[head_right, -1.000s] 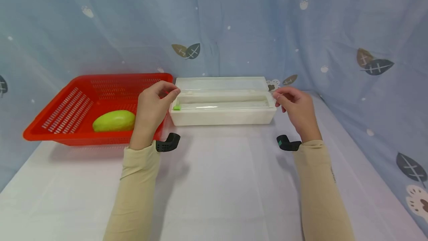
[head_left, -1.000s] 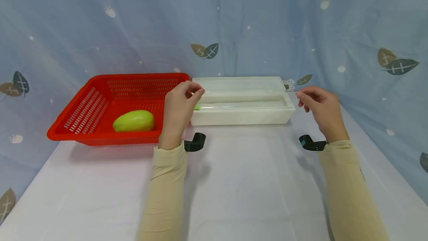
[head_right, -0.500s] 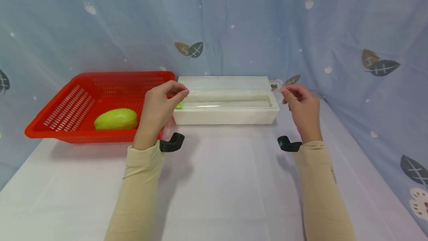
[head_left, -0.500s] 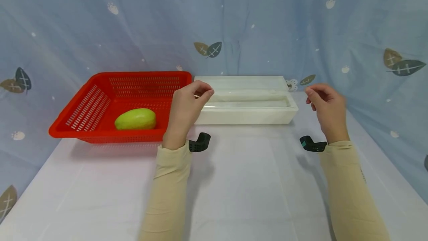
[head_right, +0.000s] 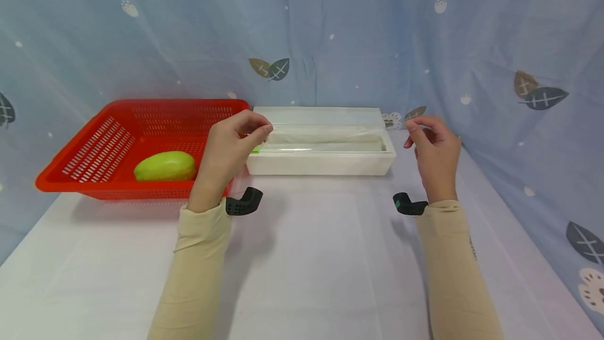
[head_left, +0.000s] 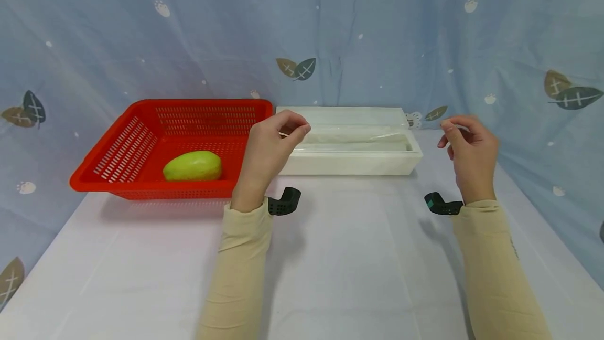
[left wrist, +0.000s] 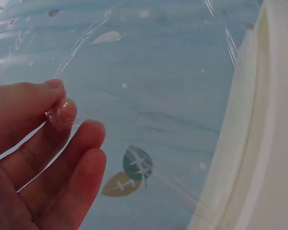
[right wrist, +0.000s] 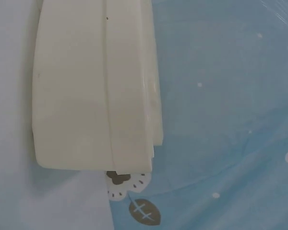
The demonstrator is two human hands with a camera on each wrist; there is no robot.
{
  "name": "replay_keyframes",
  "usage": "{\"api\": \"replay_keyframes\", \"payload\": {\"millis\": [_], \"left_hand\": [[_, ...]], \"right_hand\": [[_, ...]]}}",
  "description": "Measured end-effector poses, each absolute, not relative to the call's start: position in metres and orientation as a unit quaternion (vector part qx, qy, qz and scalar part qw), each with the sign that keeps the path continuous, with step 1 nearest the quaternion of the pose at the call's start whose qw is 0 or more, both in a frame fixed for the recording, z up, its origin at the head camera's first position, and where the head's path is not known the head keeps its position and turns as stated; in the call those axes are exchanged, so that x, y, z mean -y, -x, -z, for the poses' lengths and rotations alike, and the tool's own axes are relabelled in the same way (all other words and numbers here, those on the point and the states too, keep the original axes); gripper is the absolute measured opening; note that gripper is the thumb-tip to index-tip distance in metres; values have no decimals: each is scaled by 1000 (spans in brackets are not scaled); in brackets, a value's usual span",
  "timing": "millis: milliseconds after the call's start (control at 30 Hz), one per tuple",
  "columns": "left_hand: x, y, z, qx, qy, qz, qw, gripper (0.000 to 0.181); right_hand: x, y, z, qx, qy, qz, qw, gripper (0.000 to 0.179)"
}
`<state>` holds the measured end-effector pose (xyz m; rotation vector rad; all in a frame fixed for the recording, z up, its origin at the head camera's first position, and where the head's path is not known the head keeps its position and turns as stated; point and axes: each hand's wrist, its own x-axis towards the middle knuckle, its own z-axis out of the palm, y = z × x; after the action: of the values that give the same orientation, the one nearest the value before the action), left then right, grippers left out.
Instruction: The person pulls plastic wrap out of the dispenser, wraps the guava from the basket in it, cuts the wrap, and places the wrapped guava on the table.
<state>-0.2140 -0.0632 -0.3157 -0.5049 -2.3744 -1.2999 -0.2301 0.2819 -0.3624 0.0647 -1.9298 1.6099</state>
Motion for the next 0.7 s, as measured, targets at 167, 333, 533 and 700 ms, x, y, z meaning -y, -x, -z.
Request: {"api": "replay_keyframes", "payload": {"millis": [167, 333, 533, 700], "left_hand": [[63, 212, 312, 834, 188, 473, 211, 11], [65, 210, 310, 822, 185, 499, 203, 10], [66, 208, 308, 814, 181, 523, 179, 9], [63, 188, 288, 809, 168, 537, 168, 9]], "right_hand": [[-282, 228, 360, 701, -46, -640, 310, 28], [-281, 226, 357, 661, -93, -677, 311, 26], [-281, 225, 353, 640, -117, -698, 299, 24], [-280, 223, 351, 624, -132, -712, 295, 23]]}}
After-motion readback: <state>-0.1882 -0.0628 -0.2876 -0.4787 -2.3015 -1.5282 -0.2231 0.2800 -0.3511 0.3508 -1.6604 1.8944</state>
